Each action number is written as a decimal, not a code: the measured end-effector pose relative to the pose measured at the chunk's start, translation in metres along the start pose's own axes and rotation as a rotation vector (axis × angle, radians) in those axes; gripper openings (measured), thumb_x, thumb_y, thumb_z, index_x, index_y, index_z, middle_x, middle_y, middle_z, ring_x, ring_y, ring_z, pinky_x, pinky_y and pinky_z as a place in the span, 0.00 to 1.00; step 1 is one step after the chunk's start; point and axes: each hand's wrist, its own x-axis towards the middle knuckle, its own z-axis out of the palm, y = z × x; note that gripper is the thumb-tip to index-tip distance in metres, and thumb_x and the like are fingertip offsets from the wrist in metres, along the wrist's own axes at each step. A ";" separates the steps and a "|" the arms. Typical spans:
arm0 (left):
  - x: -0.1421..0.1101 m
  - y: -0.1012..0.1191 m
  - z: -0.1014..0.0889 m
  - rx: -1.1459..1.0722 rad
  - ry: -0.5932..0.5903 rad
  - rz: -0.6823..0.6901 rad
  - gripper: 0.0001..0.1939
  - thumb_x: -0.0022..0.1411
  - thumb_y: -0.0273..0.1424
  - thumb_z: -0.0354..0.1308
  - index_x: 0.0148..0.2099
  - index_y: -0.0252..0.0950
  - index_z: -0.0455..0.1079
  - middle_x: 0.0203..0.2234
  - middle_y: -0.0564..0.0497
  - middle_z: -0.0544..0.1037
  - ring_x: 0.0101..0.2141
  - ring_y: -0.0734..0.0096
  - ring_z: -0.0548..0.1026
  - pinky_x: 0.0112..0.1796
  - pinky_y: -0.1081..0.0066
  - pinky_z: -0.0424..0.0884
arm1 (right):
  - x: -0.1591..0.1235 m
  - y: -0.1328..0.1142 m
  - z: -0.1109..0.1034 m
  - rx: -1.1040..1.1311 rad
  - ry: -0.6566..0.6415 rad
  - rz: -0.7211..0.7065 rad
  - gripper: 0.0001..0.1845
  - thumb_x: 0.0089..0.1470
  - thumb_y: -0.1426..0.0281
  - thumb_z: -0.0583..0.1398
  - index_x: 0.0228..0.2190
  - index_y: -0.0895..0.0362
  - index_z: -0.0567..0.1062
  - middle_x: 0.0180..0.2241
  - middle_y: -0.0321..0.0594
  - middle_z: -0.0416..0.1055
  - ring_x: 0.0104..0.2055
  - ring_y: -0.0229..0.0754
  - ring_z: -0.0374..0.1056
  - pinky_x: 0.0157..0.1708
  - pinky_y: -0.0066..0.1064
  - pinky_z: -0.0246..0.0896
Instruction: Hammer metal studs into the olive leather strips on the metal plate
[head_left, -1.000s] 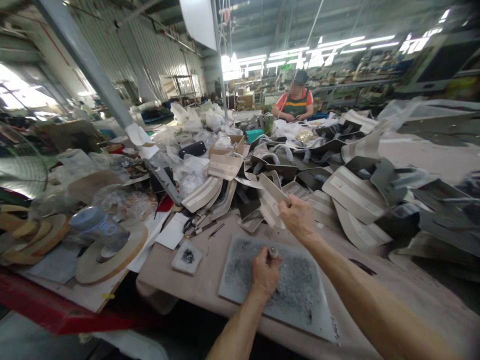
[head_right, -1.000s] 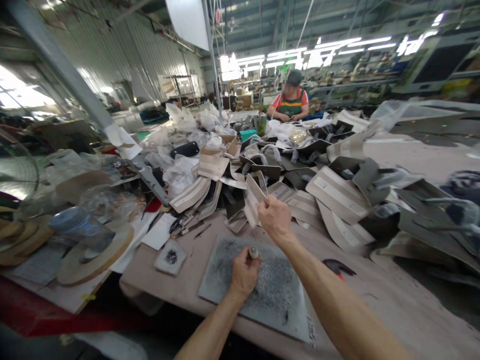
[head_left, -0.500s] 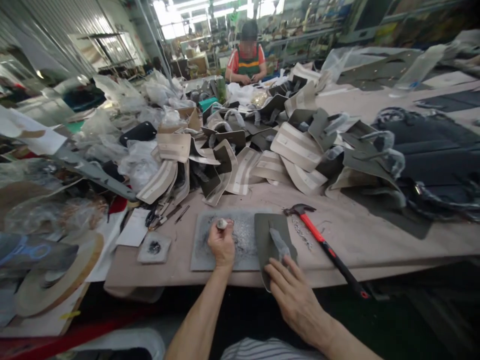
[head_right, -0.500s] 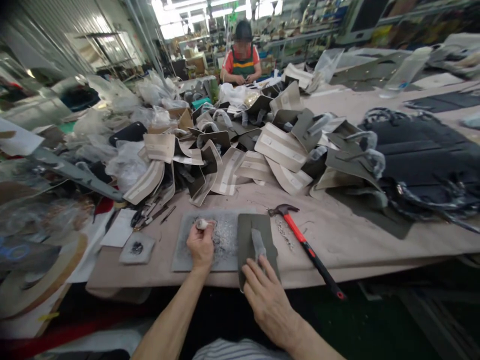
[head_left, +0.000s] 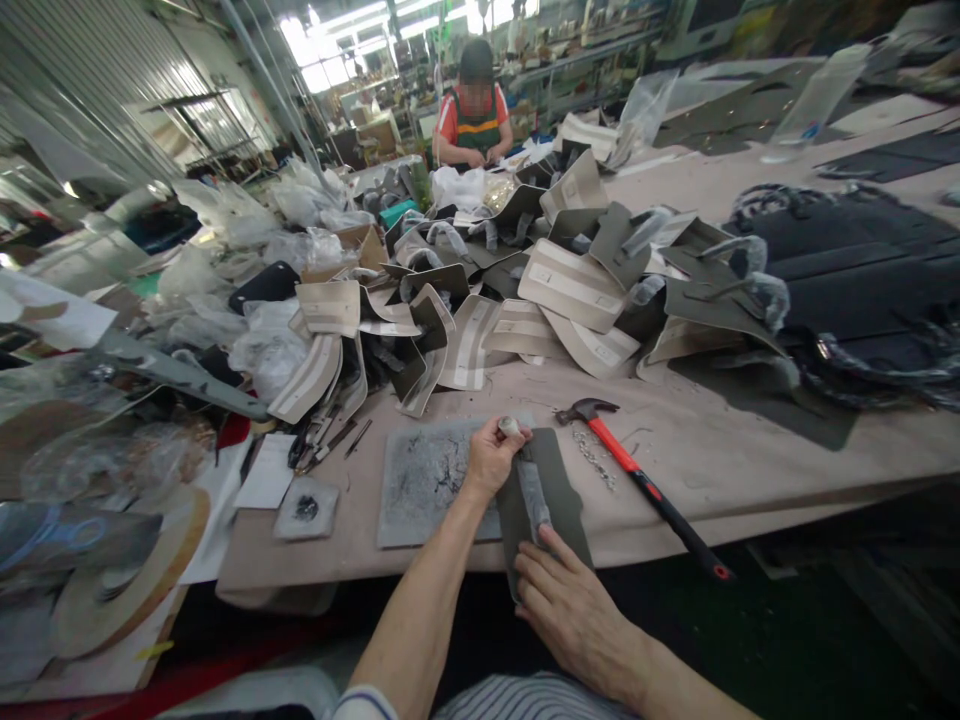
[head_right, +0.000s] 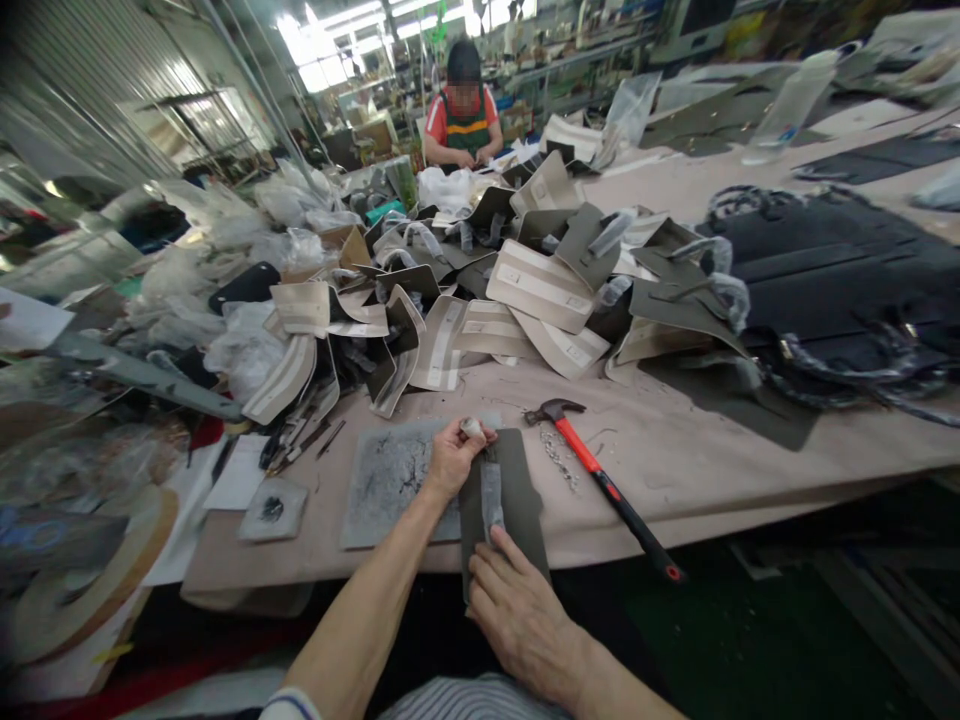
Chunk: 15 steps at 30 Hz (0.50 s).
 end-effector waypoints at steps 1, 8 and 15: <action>-0.001 -0.002 -0.001 -0.004 0.002 0.000 0.19 0.52 0.39 0.72 0.40 0.34 0.71 0.32 0.48 0.82 0.36 0.66 0.81 0.44 0.65 0.76 | 0.002 0.002 -0.010 0.058 0.017 -0.013 0.08 0.60 0.75 0.55 0.39 0.58 0.73 0.43 0.45 0.75 0.53 0.46 0.69 0.67 0.48 0.48; -0.003 -0.001 -0.003 0.026 -0.004 0.010 0.19 0.53 0.40 0.71 0.40 0.34 0.71 0.32 0.48 0.82 0.36 0.66 0.80 0.45 0.65 0.76 | -0.008 0.077 -0.058 -0.296 0.248 0.456 0.11 0.61 0.72 0.57 0.46 0.60 0.71 0.50 0.53 0.70 0.52 0.55 0.66 0.53 0.49 0.62; -0.003 0.000 0.000 0.126 -0.004 0.030 0.16 0.55 0.39 0.70 0.39 0.33 0.72 0.32 0.47 0.82 0.36 0.67 0.80 0.44 0.66 0.75 | -0.022 0.136 -0.059 -0.475 -0.321 1.003 0.14 0.64 0.62 0.55 0.44 0.61 0.69 0.39 0.49 0.69 0.40 0.52 0.68 0.34 0.36 0.57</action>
